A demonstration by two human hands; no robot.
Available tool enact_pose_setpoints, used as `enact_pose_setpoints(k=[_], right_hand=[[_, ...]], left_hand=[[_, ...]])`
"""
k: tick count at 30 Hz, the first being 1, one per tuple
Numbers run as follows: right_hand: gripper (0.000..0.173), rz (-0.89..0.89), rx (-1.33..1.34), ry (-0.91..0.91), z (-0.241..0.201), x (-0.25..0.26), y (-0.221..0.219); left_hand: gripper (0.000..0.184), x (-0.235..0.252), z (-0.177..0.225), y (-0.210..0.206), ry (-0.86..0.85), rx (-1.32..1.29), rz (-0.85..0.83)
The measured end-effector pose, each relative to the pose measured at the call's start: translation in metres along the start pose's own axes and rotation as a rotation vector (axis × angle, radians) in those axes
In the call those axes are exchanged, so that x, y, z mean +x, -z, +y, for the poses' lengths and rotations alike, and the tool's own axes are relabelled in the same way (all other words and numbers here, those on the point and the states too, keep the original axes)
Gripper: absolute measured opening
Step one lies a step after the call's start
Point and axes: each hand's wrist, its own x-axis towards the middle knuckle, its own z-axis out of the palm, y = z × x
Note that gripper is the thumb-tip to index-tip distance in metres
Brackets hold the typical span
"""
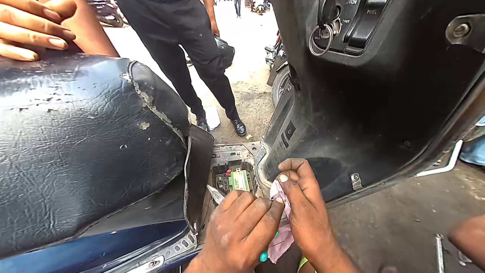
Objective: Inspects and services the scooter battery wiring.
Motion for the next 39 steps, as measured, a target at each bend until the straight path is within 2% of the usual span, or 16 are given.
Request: enact_pose_setpoints(k=[4, 6, 8, 12, 14, 18, 27, 32, 37, 39], right_hand=[[0.024, -0.010, -0.010, -0.032, -0.002, 0.000, -0.004], [0.024, -0.001, -0.023, -0.029, -0.001, 0.003, -0.005], [0.024, -0.007, -0.015, -0.014, -0.002, 0.004, -0.003], [0.022, -0.082, 0.069, 0.108, -0.008, 0.005, -0.005], [0.020, -0.147, 0.078, 0.199, -0.011, 0.004, -0.008], [0.013, -0.164, -0.038, 0.294, -0.010, 0.001, -0.013], [0.009, -0.173, 0.075, 0.225, -0.013, 0.001, -0.012], [0.009, -0.170, 0.038, 0.213, -0.013, 0.000, -0.011], [0.011, -0.264, -0.273, 0.096, -0.007, 0.005, 0.003], [0.014, -0.334, -0.499, -0.012, 0.000, 0.008, 0.012]], left_hand=[[0.023, -0.004, -0.014, 0.009, -0.145, 0.035, -0.070], [0.021, -0.007, -0.015, 0.012, -0.107, -0.052, -0.119], [0.015, -0.006, -0.009, 0.018, 0.152, -0.252, -0.114], [0.017, 0.016, -0.004, 0.034, 1.053, -1.027, 0.079], [0.018, 0.016, -0.007, 0.036, 1.253, -1.305, 0.170], [0.019, 0.011, -0.006, 0.039, 1.266, -1.524, 0.231], [0.023, 0.018, -0.008, 0.045, 1.166, -1.436, 0.163], [0.024, 0.015, -0.010, 0.043, 1.144, -1.447, 0.122], [0.018, 0.002, -0.008, 0.027, 1.168, -1.169, 0.064], [0.017, -0.014, -0.002, 0.012, 1.262, -1.135, 0.024]])
